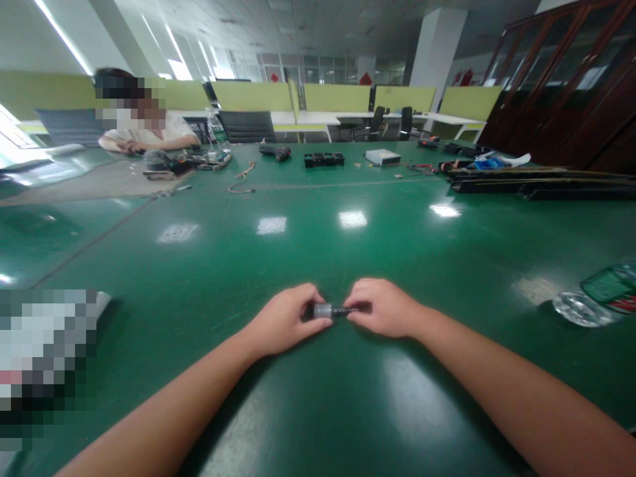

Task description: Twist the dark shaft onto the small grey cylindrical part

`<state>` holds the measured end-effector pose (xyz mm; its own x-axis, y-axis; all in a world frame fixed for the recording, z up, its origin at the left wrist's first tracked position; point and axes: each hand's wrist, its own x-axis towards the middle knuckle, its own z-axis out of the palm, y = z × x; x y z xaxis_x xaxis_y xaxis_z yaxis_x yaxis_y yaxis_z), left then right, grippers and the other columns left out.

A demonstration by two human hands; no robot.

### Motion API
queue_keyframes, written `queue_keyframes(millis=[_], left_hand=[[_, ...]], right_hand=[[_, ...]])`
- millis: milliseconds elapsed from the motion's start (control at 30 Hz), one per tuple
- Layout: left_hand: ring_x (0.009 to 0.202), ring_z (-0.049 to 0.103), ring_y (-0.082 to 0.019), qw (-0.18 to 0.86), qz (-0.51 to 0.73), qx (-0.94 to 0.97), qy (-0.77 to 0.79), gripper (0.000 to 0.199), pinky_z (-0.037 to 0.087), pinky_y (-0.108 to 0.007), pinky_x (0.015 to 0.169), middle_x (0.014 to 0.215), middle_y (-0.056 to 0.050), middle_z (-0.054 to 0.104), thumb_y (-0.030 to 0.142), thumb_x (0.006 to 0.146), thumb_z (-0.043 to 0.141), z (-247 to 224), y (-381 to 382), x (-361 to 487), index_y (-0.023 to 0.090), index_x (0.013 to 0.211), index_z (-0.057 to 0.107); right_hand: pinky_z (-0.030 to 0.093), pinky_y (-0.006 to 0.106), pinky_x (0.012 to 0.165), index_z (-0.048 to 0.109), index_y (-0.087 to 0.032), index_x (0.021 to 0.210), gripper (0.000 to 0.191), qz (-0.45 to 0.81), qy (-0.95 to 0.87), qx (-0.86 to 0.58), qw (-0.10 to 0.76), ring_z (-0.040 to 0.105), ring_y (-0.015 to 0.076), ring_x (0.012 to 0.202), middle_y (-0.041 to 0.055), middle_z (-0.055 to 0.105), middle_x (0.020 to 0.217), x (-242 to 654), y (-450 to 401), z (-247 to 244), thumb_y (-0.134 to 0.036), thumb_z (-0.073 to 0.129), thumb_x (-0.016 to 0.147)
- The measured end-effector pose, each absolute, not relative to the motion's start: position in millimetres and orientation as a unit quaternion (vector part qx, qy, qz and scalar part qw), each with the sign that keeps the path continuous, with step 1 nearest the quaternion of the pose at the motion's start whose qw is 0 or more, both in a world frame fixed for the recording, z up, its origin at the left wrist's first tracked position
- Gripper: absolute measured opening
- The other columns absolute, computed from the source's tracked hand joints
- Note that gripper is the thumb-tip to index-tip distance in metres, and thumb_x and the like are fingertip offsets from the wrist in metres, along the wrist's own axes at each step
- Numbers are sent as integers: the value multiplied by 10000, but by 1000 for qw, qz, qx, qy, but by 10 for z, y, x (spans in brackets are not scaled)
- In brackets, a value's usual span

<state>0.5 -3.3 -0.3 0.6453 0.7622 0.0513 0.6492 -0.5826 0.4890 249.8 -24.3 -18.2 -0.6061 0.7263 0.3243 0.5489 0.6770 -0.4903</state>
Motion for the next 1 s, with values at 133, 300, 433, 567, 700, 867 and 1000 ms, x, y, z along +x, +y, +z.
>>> queue_keyframes(millis=[133,300,433,567,700,867,1000], left_hand=[[692,554,-162,222,131,880,399,285,376,-262,623,793,7,616,468,846,683,-12,-31,1,201,931,633],[682,549,-162,222,128,879,403,287,367,-261,610,778,9,609,473,843,682,-18,-27,-2,202,924,631],[679,545,-161,221,127,879,402,292,363,-260,606,766,12,602,477,842,681,-10,-27,1,201,924,632],[682,547,-159,224,128,880,400,292,365,-260,606,772,13,603,476,844,680,-12,-24,-2,200,927,631],[677,546,-158,225,126,879,402,294,364,-260,602,771,14,602,482,845,677,-22,-22,-6,207,938,633],[682,551,-158,225,128,879,401,288,370,-260,610,777,12,608,474,843,677,-11,-27,3,204,932,632],[678,551,-160,225,127,877,404,285,369,-257,604,768,10,607,471,838,675,10,-32,9,203,926,634]], right_hand=[[466,284,768,757,-172,942,119,171,-879,-363,256,617,173,831,51,709,858,2508,-249,-172,-188,687,847],[466,286,769,753,-175,929,111,168,-879,-365,258,610,173,832,47,705,859,2522,-253,-170,-188,688,841],[463,292,777,747,-172,910,95,167,-879,-365,260,609,176,837,46,705,857,2524,-253,-174,-184,687,837],[460,291,767,750,-168,914,100,177,-876,-369,255,609,176,830,45,705,850,2518,-253,-162,-179,687,836],[459,283,759,754,-171,906,97,194,-869,-380,251,615,171,817,42,702,847,2526,-254,-137,-181,698,827],[451,276,748,758,-172,902,99,198,-866,-389,245,613,164,802,38,696,839,2540,-257,-112,-177,706,817],[445,272,737,761,-174,901,97,198,-865,-395,240,611,159,790,38,694,836,2547,-262,-106,-183,708,820]])
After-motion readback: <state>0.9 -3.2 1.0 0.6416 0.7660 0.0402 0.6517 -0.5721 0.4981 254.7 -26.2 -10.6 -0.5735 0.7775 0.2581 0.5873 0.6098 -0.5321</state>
